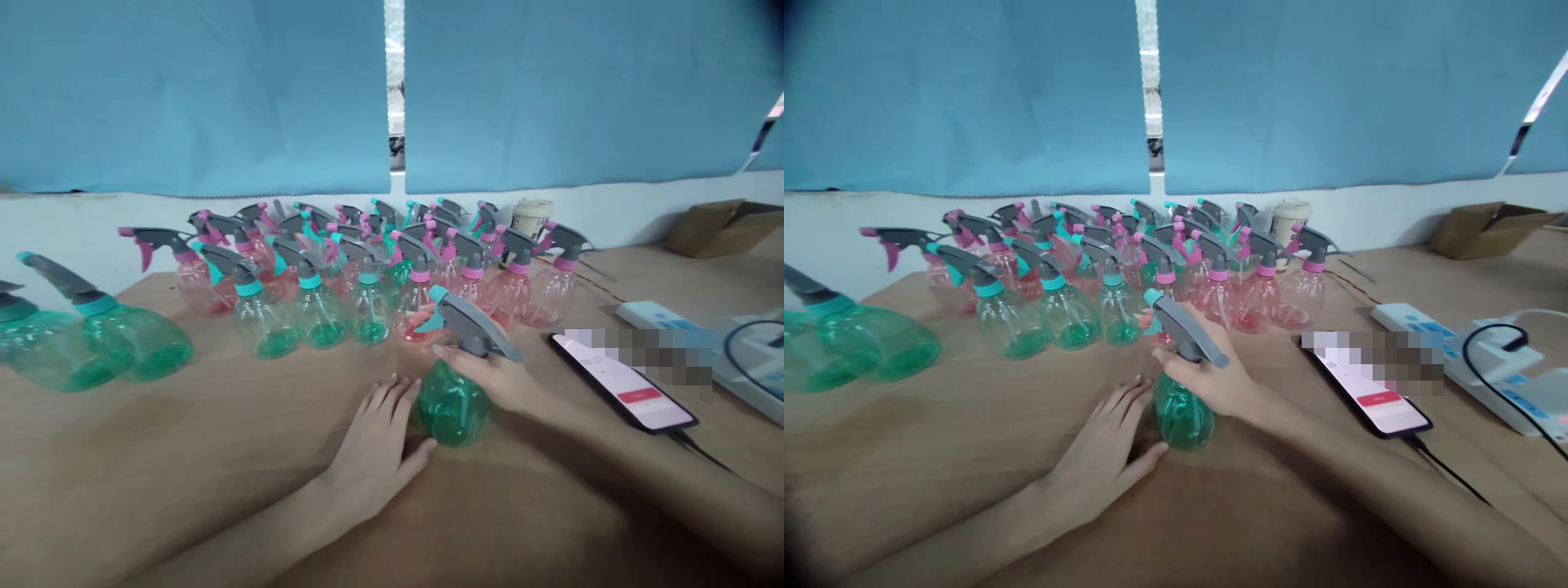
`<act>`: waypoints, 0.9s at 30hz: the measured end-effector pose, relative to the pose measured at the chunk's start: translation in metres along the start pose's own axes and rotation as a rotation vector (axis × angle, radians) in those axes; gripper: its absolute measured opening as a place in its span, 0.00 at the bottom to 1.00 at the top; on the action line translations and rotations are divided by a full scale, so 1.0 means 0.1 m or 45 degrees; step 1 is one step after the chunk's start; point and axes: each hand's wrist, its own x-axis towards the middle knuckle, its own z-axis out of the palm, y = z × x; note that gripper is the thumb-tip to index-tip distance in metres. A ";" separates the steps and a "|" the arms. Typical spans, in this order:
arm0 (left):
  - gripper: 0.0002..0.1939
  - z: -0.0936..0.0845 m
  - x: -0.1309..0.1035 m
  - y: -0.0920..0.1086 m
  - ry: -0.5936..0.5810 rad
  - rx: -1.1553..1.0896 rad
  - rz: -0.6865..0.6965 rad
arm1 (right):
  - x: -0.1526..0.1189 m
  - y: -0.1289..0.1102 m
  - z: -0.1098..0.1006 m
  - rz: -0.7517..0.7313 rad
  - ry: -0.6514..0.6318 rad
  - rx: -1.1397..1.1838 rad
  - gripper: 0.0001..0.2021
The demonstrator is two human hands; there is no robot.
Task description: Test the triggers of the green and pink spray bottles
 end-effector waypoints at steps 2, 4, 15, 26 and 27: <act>0.28 -0.01 0.00 0.01 -0.004 0.002 0.003 | 0.00 0.01 0.00 0.027 -0.020 0.043 0.18; 0.27 -0.03 0.00 0.01 -0.015 0.004 0.003 | -0.01 0.01 0.00 0.060 -0.020 0.036 0.16; 0.25 -0.06 0.02 0.02 -0.031 0.025 -0.001 | -0.02 -0.01 0.00 0.112 -0.001 0.046 0.09; 0.24 -0.08 0.01 0.02 -0.053 0.023 -0.003 | -0.03 0.01 -0.01 0.113 -0.019 -0.062 0.08; 0.24 -0.08 0.01 0.02 -0.057 0.023 -0.003 | -0.03 0.02 -0.01 0.101 -0.019 -0.096 0.09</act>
